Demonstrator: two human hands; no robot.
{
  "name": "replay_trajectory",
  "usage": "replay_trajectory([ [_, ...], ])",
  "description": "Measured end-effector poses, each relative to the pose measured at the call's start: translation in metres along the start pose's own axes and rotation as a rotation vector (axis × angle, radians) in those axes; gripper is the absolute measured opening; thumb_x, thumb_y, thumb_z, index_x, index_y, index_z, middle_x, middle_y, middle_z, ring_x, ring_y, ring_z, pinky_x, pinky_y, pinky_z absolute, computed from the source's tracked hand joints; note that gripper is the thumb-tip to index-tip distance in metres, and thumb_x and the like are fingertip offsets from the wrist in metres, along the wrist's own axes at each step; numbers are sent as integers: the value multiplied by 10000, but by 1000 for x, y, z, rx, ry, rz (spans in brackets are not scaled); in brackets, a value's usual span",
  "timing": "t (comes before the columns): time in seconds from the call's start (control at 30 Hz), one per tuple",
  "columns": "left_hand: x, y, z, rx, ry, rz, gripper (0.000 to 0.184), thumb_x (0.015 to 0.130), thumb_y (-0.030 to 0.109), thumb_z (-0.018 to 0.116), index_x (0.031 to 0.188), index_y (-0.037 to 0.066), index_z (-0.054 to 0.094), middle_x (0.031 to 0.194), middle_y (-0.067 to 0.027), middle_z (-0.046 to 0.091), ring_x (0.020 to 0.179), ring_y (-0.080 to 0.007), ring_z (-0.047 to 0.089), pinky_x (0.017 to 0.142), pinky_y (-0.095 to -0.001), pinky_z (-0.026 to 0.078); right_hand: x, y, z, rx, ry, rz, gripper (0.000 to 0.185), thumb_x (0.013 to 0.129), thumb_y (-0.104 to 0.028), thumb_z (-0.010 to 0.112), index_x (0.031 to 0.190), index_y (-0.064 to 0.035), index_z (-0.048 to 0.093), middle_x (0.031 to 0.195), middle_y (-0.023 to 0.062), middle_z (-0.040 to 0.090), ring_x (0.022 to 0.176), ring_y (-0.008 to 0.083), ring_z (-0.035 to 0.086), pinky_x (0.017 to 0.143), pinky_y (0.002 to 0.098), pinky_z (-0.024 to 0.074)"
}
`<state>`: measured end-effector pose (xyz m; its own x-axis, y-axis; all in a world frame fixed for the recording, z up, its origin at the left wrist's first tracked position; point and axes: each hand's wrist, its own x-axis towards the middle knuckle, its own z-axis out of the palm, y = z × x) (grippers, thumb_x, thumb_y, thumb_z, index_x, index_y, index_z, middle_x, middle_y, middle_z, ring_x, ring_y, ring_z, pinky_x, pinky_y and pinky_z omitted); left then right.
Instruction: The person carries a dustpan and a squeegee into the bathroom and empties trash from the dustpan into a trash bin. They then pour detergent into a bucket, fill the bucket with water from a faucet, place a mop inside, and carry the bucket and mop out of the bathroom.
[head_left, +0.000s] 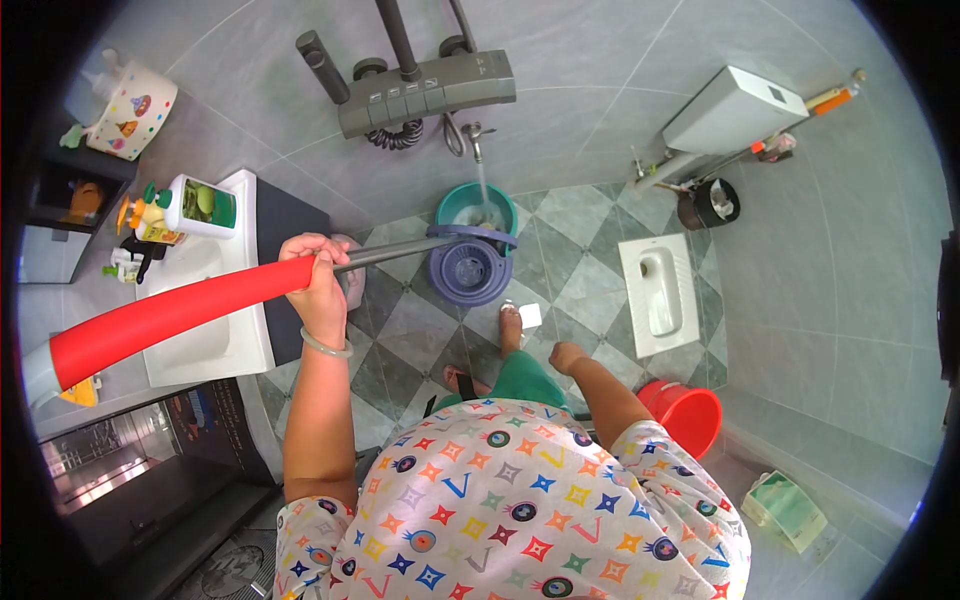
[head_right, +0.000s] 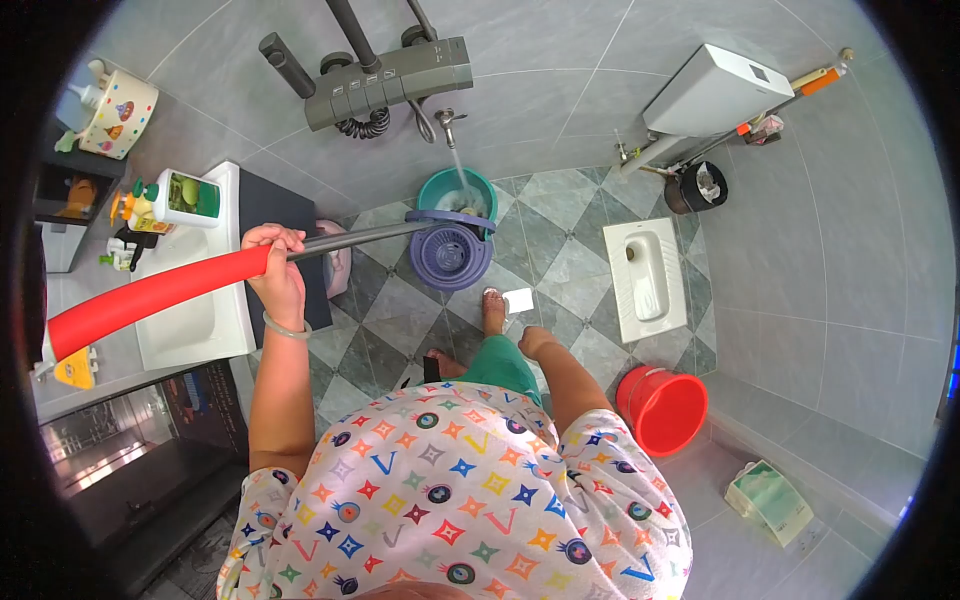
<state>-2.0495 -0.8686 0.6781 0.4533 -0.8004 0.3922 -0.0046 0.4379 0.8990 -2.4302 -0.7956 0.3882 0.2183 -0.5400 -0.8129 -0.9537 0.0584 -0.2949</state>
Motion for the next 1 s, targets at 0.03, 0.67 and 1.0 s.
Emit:
replay_trajectory([
  [0.03,-1,1,1,7,0,-1,125,797,-50,430,895,23,454,744,-78,471,640,-155,480,746,-354,459,-2,-1,-6,3,0,8,301,748,-260,521,926,-40,623,969,194,604,934,334,564,809,387,440],
  [0.67,-1,-1,-3,-23,-3,1,174,777,-95,431,905,22,450,785,-90,484,634,-145,489,732,-352,470,6,-32,-12,23,-10,-39,283,745,-253,547,915,-39,623,967,191,604,932,335,566,810,391,443],
  [1.0,2,-1,0,-2,-3,10,184,772,-105,421,905,18,453,789,-90,485,634,-145,493,737,-353,471,4,-16,-14,8,11,-35,289,746,-249,531,911,-33,629,956,195,606,934,338,563,805,392,443],
])
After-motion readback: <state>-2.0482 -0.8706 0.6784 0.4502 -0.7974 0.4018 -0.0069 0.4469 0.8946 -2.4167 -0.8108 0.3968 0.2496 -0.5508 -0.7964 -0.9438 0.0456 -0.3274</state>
